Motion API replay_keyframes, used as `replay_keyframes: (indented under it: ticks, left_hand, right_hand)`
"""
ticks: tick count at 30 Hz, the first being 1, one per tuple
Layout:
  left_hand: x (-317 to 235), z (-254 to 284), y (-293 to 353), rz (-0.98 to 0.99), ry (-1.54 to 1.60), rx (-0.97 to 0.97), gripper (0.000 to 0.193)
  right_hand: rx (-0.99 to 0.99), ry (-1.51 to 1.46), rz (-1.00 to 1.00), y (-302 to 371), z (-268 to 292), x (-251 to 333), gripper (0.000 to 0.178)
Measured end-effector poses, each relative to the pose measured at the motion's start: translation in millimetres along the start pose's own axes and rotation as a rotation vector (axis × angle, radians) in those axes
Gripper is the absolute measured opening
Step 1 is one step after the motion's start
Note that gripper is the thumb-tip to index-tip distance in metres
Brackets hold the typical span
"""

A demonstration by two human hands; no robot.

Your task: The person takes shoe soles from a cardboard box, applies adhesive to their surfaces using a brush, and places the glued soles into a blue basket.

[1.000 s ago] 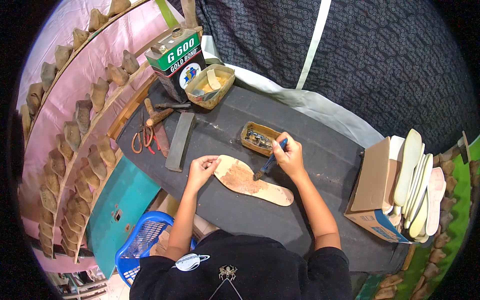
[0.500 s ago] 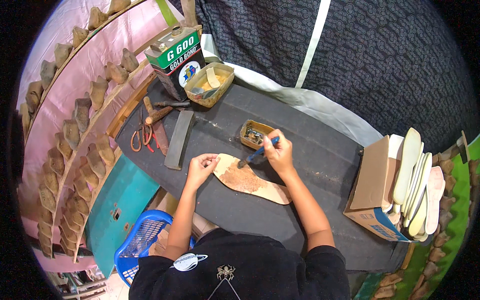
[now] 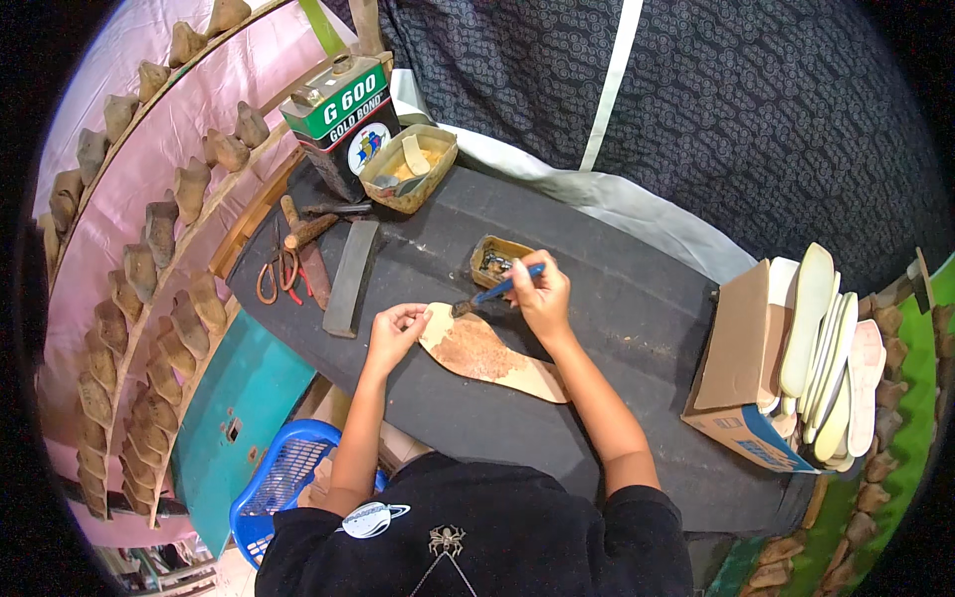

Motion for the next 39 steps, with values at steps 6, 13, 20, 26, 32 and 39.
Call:
replay_keyframes:
  ticks: [6,13,20,26,32,39]
  left_hand:
    - [0.5,-2.2,-1.1,0.015,-0.012,0.004,0.021]
    - [4.0,1.6,-2.4,0.018,-0.031,0.007,0.022]
    - [7.5,-2.6,-4.2,0.020,0.105,0.021,0.022]
    - [11.3,-2.2,-4.9,0.002,0.092,0.043,0.023]
    - [11.9,-2.5,-4.1,-0.005,0.101,0.049,0.023]
    - [2.5,-1.4,-3.9,-0.022,0.096,-0.001,0.022]
  right_hand:
    - [0.048,0.113,0.035,8.0,11.1,4.1,0.019]
    - [0.011,0.306,0.081,35.8,47.6,27.7,0.021]
    - [-0.050,0.028,0.037,28.8,14.4,28.2,0.017]
    - [0.180,0.321,0.222,31.7,-11.8,29.2,0.013]
    - [0.045,0.140,0.101,62.3,41.2,23.1,0.014]
    - [0.015,0.313,0.131,74.1,71.3,47.2,0.014]
Point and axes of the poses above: each hand's wrist, its own y-axis away from the middle knuckle, its own z-axis out of the back of the hand, x = y × z, the point moved 5 cm from there along -y, towards the middle knuckle, and after that the axes turned 8 degrees about x, right-handed, at the moved point
